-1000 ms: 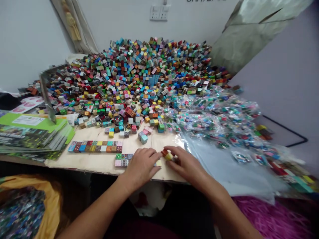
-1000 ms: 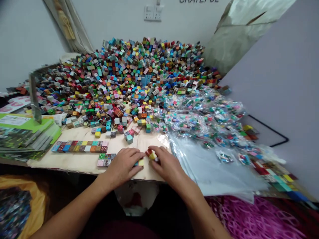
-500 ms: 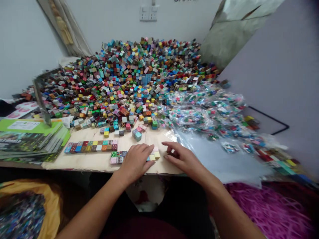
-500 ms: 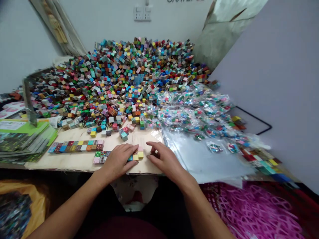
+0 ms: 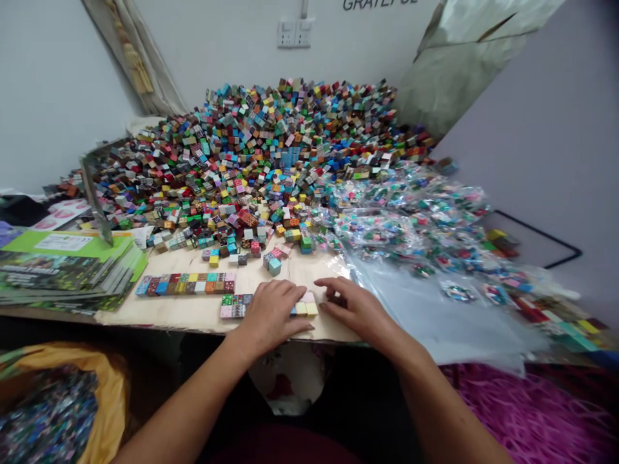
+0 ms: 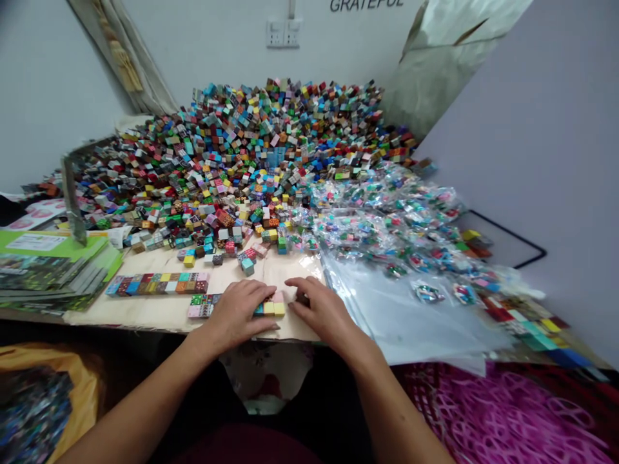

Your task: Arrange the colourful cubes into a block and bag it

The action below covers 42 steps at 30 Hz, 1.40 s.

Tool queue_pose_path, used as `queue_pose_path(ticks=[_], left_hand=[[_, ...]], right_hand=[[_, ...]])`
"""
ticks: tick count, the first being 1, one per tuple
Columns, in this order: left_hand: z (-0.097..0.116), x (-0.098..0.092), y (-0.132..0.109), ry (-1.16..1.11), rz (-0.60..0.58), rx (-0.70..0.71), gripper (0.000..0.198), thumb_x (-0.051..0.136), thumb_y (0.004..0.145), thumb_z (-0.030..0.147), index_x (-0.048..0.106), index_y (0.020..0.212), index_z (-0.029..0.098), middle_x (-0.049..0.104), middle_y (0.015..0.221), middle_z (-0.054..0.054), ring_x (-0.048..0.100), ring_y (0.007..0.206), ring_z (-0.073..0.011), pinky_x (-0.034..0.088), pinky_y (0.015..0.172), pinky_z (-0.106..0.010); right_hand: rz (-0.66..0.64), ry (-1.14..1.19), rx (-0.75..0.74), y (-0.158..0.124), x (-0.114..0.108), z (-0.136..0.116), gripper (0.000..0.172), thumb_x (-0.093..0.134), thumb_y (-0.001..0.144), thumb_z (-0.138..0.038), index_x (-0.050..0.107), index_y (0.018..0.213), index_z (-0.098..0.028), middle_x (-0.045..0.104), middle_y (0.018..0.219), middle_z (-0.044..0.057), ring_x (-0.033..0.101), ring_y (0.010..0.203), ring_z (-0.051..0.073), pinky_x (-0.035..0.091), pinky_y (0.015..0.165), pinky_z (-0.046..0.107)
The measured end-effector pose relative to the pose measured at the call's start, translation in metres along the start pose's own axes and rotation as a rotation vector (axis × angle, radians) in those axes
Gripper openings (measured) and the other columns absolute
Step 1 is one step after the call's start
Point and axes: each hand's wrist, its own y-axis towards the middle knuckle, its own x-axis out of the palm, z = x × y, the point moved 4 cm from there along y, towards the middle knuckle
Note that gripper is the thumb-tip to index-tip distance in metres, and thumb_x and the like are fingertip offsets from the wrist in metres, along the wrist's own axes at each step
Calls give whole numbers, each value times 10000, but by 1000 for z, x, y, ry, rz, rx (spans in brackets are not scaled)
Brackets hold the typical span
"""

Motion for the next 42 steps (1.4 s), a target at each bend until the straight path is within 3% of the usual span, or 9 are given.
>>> queue_pose_path(ticks=[7,13,18,21,26,30,37,40,42], left_hand=[[0,0,1,15,7,-46,437,594,830,450,506,1179,203,606,1069,-75,525,1041,-259,409,873,-405],[0,-2,0,-14,5,-58,383,645,808,358,518,1131,198,601,1069,-63,522,1030,-244,420,860,-383],[-4,-2,-4,1,-17,-51,380,648,805,371,519,1119,199,600,1043,-70,529,1004,-252,432,824,-387],[-5,-3,-6,-9,-8,-56,387,657,797,369,523,1116,196,600,1038,-72,534,1003,-255,437,828,-395],[-5,-4,-6,-13,12,-78,371,654,796,364,533,1096,183,591,1092,-81,529,1038,-266,444,844,-400],[-6,-2,-6,23,7,-69,329,646,798,386,554,1042,186,596,1043,-68,536,993,-262,446,823,-397],[-7,-1,-8,16,12,-51,425,656,798,366,500,1155,196,590,1049,-67,531,992,-251,436,822,-385],[-7,-1,-8,9,13,-52,435,649,805,362,489,1173,194,592,1056,-71,529,998,-251,426,826,-385],[-7,0,-8,6,11,-48,434,644,809,367,492,1174,189,595,1057,-70,529,997,-250,420,828,-382]], right_hand=[[321,-243,80,12,-37,3,368,585,817,-311,589,1173,-220,554,1061,78,577,725,171,453,645,286],[-153,-195,-46,3,7,-16,429,634,763,-202,569,1187,-227,600,960,40,596,760,176,439,649,254],[21,-322,35,15,-10,-3,426,624,756,-197,564,1177,-229,594,1035,62,601,775,197,421,618,263],[128,-278,-33,38,-20,-20,436,624,787,-245,544,1215,-248,586,1028,62,587,730,174,414,596,254],[55,-228,-112,84,19,-59,309,615,782,-200,569,1088,-207,630,921,29,589,762,185,395,637,240],[95,-232,-34,97,30,-53,233,553,785,-170,572,1017,-187,637,811,20,583,717,190,375,611,239],[70,-99,-13,46,-6,-20,234,530,817,-270,590,1030,-194,646,890,40,593,722,184,449,657,272],[128,-106,-47,8,9,-15,312,481,868,-317,539,1150,-198,617,1109,88,609,930,224,487,772,327],[171,-186,-142,-18,30,-16,439,426,906,-311,411,1334,-214,518,1296,106,520,1149,249,451,910,389]])
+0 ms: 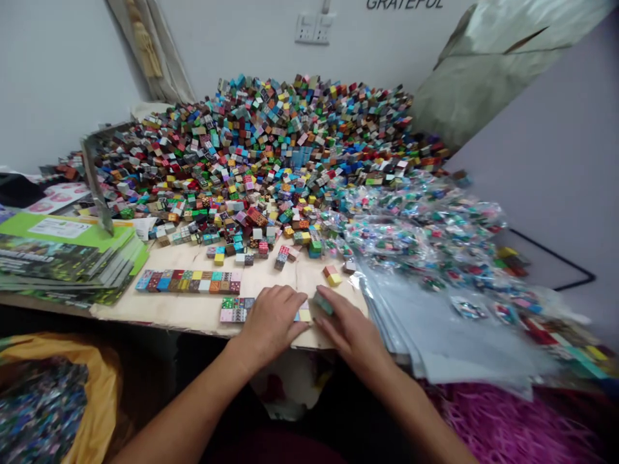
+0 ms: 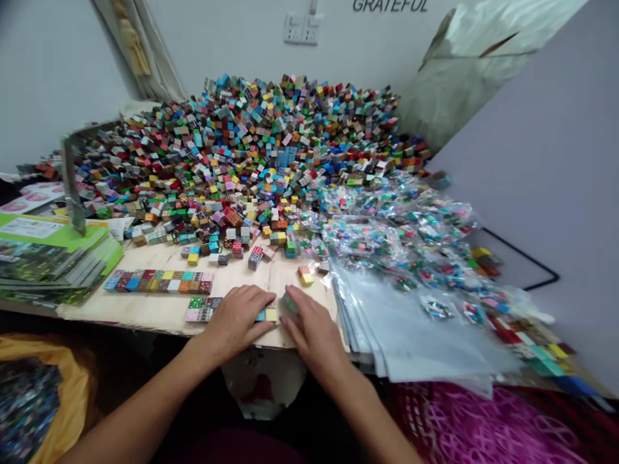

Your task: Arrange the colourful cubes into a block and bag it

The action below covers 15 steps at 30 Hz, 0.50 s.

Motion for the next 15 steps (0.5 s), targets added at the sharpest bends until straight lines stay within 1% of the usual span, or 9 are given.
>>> queue_pose_path(ticks=[2,3,4,5,6,8,10,12,15], left_hand=[[0,0,0,3,-3,5,428,636,813,378,496,1172,191,598,1057,-66,530,1000,-248,419,831,-378],[0,0,0,8,-2,6,421,631,816,383,500,1168,194,599,1056,-63,531,1001,-247,419,830,-376],[0,0,0,14,-1,6,412,627,818,387,505,1162,196,601,1055,-60,531,1000,-245,419,828,-374],[0,0,0,20,0,5,403,625,819,388,510,1155,199,603,1053,-57,532,997,-244,420,825,-371],[0,-1,0,26,1,4,397,624,819,386,513,1152,200,603,1052,-56,533,995,-243,421,821,-369],[1,-2,0,36,4,1,391,627,817,379,519,1148,199,603,1047,-56,533,987,-242,424,817,-367],[1,-2,1,40,7,-2,398,630,815,376,521,1153,196,602,1047,-58,534,982,-243,427,818,-370],[1,-3,1,36,11,-5,400,623,818,383,525,1156,192,602,1044,-61,536,984,-244,431,821,-374],[1,-4,0,23,12,-12,410,621,818,384,523,1165,190,607,1043,-63,540,994,-246,438,825,-381]], right_hand=[[74,-113,-68,-23,13,-8,540,375,943,-317,232,1454,-218,433,1385,113,434,1247,262,395,983,447],[113,-158,-84,-30,17,-11,553,347,958,-311,178,1476,-216,426,1392,112,417,1260,263,387,986,459],[142,-189,-91,-34,18,-13,542,323,970,-300,166,1482,-215,447,1377,108,421,1255,263,396,971,459],[157,-204,-89,-35,18,-13,514,304,978,-286,199,1477,-217,487,1342,99,440,1233,263,416,941,447],[155,-204,-84,-33,17,-12,479,295,981,-273,266,1456,-218,533,1294,91,472,1193,262,438,902,430],[116,-176,-61,-22,13,-7,414,325,976,-280,430,1370,-210,601,1187,85,532,1079,261,463,832,403],[77,-116,-24,-11,7,-2,366,388,958,-312,548,1261,-185,638,1070,95,566,950,251,474,779,386],[50,-34,-4,-3,1,0,339,436,937,-330,598,1189,-171,649,966,90,571,874,237,476,747,371],[5,91,-12,4,-10,1,312,468,922,-335,613,1154,-185,649,872,59,582,814,212,472,716,337]])
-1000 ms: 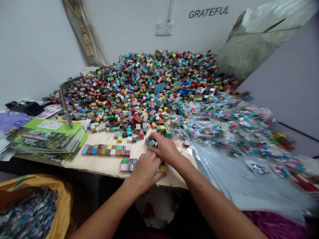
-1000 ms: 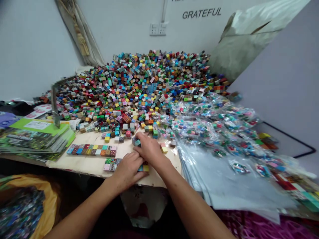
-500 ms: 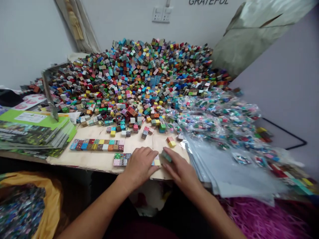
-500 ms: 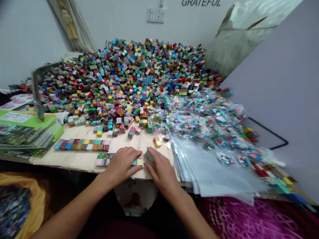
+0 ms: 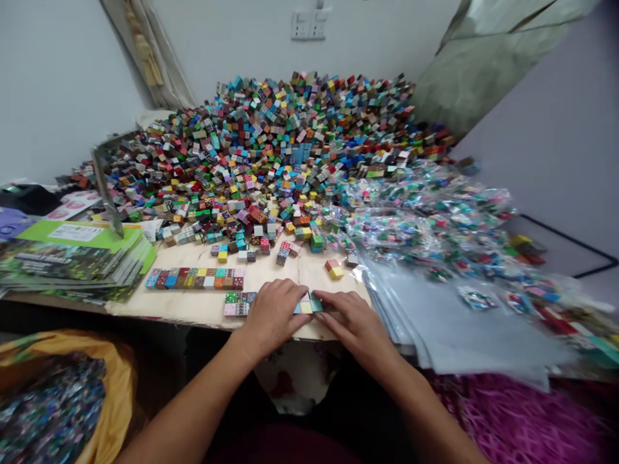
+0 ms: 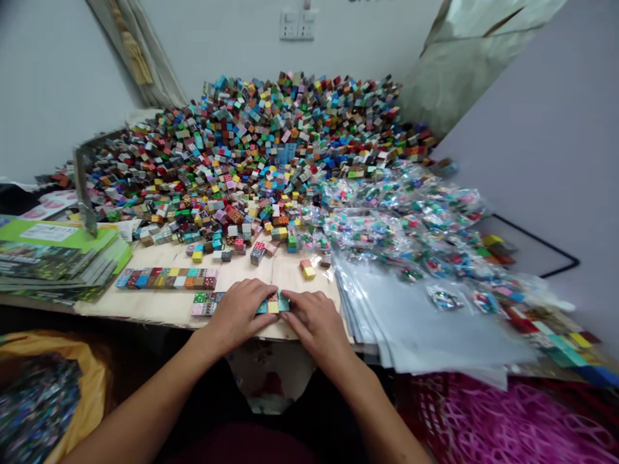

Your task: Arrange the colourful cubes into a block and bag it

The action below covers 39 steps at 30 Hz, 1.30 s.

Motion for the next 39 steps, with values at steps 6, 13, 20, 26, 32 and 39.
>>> queue_pose_path(ticks=[6,13,20,26,32,39], left_hand=[[9,-5,2,38,16,5,573,656,787,394,445,1281,197,559,1220,-93,503,1111,-279,429,899,-438],[15,7,8,55,22,6,352,627,816,290,555,1144,184,610,1113,-82,551,1021,-265,462,864,-422],[10,9,2,-16,71,53,376,583,849,303,508,1200,190,608,1128,-64,547,1025,-238,459,854,-398],[10,10,1,-15,77,43,397,549,871,285,470,1251,203,566,1241,-80,525,1100,-240,430,899,-401],[11,10,2,7,51,47,398,554,869,303,480,1242,189,589,1203,-88,536,1075,-243,437,877,-401],[10,6,2,-12,28,40,427,570,856,291,473,1259,189,581,1230,-93,530,1100,-248,432,901,-408]], right_hand=[[164,71,-18,51,-19,-15,218,501,905,-258,640,1058,-189,625,859,44,590,780,173,457,724,280],[-105,-187,-112,134,22,-38,411,618,761,-42,623,1141,-199,551,1138,82,584,887,205,455,771,296],[134,40,-38,70,-3,4,197,557,845,-204,607,1035,-191,523,1081,82,546,999,219,473,843,331],[149,82,90,-13,-7,16,276,513,888,-312,585,1136,-216,508,1137,92,547,1035,226,490,875,354],[12,184,125,-17,-7,19,352,476,914,-288,535,1253,-212,532,1055,82,589,914,183,509,808,302],[-189,151,139,4,-12,24,468,585,820,-211,518,1282,-166,563,881,51,564,764,178,482,701,301]])
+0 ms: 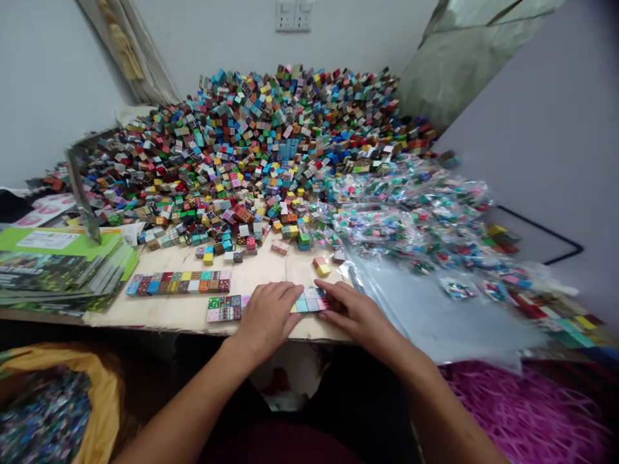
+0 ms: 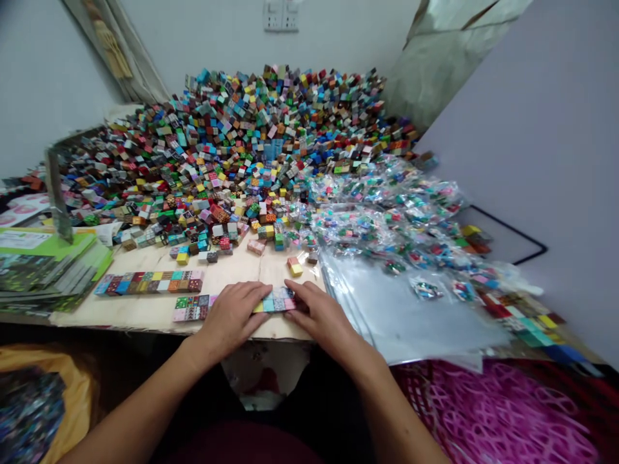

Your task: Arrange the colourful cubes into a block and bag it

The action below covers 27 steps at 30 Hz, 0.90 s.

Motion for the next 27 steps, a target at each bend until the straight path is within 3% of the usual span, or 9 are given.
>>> queue_pose_path(ticks=[6,12,14,18,21,23,25,27], left_hand=[[5,-7,1,43,25,-18,516,636,813,314,459,1279,178,559,1271,-98,485,1169,-261,376,974,-421],[13,1,10,85,-10,-65,427,616,823,364,517,1193,177,609,1138,-88,531,1043,-268,419,862,-419],[15,3,13,90,-8,-81,383,606,829,349,531,1165,181,615,1107,-84,534,1023,-265,420,847,-413],[17,-2,13,67,-9,-71,425,618,819,367,520,1194,193,604,1158,-91,518,1082,-271,405,894,-433],[7,-21,-7,56,70,-54,546,624,808,407,453,1292,219,559,1257,-105,485,1158,-282,389,944,-457],[-11,-40,-34,58,186,-98,500,587,837,388,459,1294,233,568,1244,-102,507,1136,-274,405,941,-454],[-34,-58,-68,49,326,-221,395,538,865,363,512,1239,237,590,1197,-94,532,1108,-263,425,937,-444],[-56,-68,-100,-14,381,-381,356,532,864,366,545,1196,240,600,1168,-80,567,1062,-242,457,920,-414]], right_hand=[[-29,-25,23,4,-4,-4,505,635,761,-137,533,1254,-166,592,952,63,566,757,165,461,687,277],[-20,-66,-8,7,-4,-5,400,632,752,-147,582,1149,-150,615,921,57,577,757,164,453,673,259],[39,-86,20,6,-12,-1,373,608,779,-179,577,1150,-162,618,878,42,570,707,153,444,638,249],[220,-122,128,2,-37,9,558,602,816,-297,430,1338,-205,590,791,0,511,562,124,409,548,236],[109,-97,49,3,-30,6,534,610,807,-315,469,1315,-227,572,795,2,510,575,125,420,558,237],[15,-90,-8,4,-16,2,504,620,788,-286,516,1278,-227,572,851,24,533,632,140,440,587,245],[-7,-101,-30,5,-3,0,525,639,762,-259,528,1275,-233,566,942,51,553,698,160,459,618,260],[-7,-105,-35,7,5,0,529,653,750,-257,538,1267,-243,545,1044,73,565,742,172,476,642,274]])
